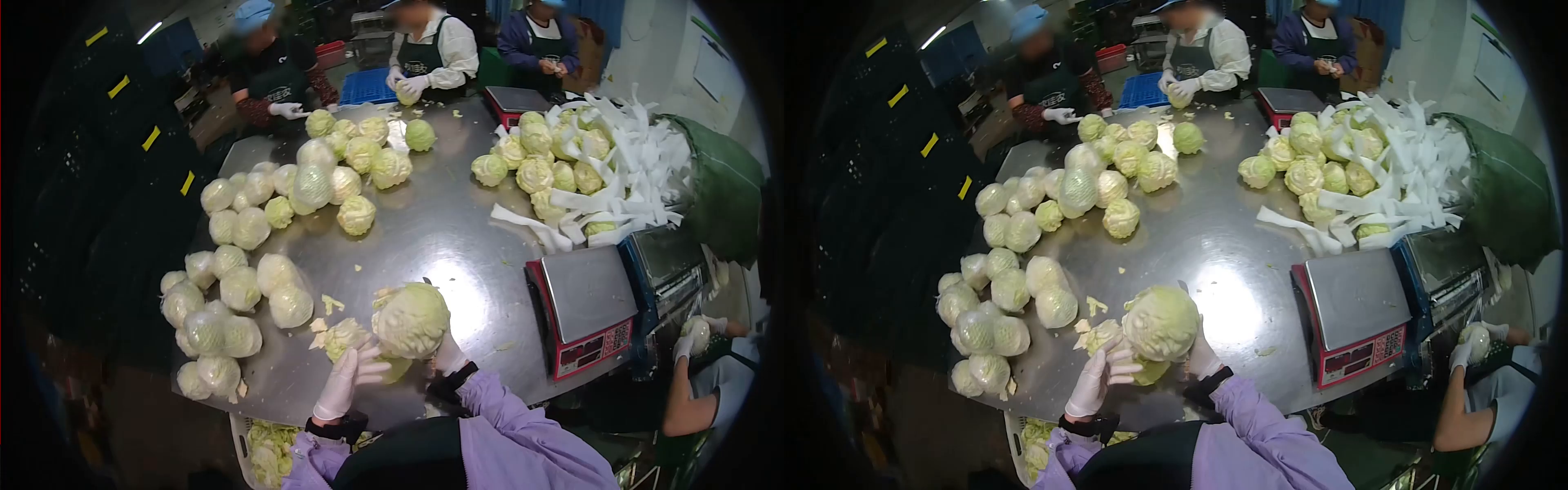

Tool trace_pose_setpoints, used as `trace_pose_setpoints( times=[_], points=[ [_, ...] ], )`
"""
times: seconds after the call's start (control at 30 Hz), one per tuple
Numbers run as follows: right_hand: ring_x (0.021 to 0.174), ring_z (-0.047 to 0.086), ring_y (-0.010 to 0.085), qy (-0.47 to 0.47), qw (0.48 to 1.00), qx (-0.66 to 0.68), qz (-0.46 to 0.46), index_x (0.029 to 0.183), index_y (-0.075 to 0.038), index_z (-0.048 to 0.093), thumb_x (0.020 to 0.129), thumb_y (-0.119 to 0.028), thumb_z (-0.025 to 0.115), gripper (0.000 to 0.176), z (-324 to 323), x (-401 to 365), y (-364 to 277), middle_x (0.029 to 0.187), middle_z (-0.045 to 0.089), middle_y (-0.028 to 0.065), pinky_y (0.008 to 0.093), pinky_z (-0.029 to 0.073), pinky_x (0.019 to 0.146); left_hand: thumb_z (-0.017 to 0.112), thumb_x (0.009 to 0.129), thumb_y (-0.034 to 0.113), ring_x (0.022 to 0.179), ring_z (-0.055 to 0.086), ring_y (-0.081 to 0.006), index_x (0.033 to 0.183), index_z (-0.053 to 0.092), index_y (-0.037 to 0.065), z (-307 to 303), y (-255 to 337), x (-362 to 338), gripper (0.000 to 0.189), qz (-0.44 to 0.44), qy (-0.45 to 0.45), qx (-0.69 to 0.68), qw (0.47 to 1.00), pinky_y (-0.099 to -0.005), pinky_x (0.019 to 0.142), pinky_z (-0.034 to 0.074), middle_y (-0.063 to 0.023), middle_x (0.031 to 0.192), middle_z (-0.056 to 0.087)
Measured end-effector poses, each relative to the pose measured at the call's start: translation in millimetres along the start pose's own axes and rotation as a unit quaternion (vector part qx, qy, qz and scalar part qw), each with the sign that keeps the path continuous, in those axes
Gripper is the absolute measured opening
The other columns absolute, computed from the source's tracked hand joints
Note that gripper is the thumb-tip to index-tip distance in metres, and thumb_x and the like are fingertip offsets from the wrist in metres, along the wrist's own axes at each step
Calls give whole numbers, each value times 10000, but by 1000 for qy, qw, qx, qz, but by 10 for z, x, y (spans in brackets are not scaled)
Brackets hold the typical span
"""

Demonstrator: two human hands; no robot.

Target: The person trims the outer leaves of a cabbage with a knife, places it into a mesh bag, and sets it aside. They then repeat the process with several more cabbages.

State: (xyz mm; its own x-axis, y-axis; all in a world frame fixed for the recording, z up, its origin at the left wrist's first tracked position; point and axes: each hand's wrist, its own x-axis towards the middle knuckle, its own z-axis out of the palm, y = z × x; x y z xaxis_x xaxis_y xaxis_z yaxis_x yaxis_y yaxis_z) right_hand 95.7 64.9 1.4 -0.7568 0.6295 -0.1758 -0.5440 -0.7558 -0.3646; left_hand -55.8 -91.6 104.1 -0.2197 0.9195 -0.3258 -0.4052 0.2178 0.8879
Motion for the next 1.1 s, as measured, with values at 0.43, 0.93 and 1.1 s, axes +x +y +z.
trace_pose_setpoints(
  times=[0.43,0.93,1.1],
  points=[
    [450,403,40,172,980,95,-24,1217,-146,498,833,-774,335,754,-525,206,-943,744,531,-15,180,348,380,733,637,597,1361,172,-511,1377,459,229,-41,-783,1053,871,75,78,761,640,-640,1061,205,-173,1511,258],
    [614,503,104,220,970,-99,-12,1298,-117,481,949,-401,522,452,-601,78,-450,1073,585,93,220,432,491,748,687,515,1241,458,-388,1404,396,70,-2024,-833,-1802,914,-388,301,569,660,-411,1008,402,-257,1393,402],
    [593,533,99,220,963,-147,59,1160,-54,559,947,-320,533,342,-390,84,-61,884,631,70,233,444,477,761,732,433,1169,547,-319,1330,458,-30,-1653,23,-1059,815,106,440,437,777,-378,972,426,-244,1281,540]
  ],
)
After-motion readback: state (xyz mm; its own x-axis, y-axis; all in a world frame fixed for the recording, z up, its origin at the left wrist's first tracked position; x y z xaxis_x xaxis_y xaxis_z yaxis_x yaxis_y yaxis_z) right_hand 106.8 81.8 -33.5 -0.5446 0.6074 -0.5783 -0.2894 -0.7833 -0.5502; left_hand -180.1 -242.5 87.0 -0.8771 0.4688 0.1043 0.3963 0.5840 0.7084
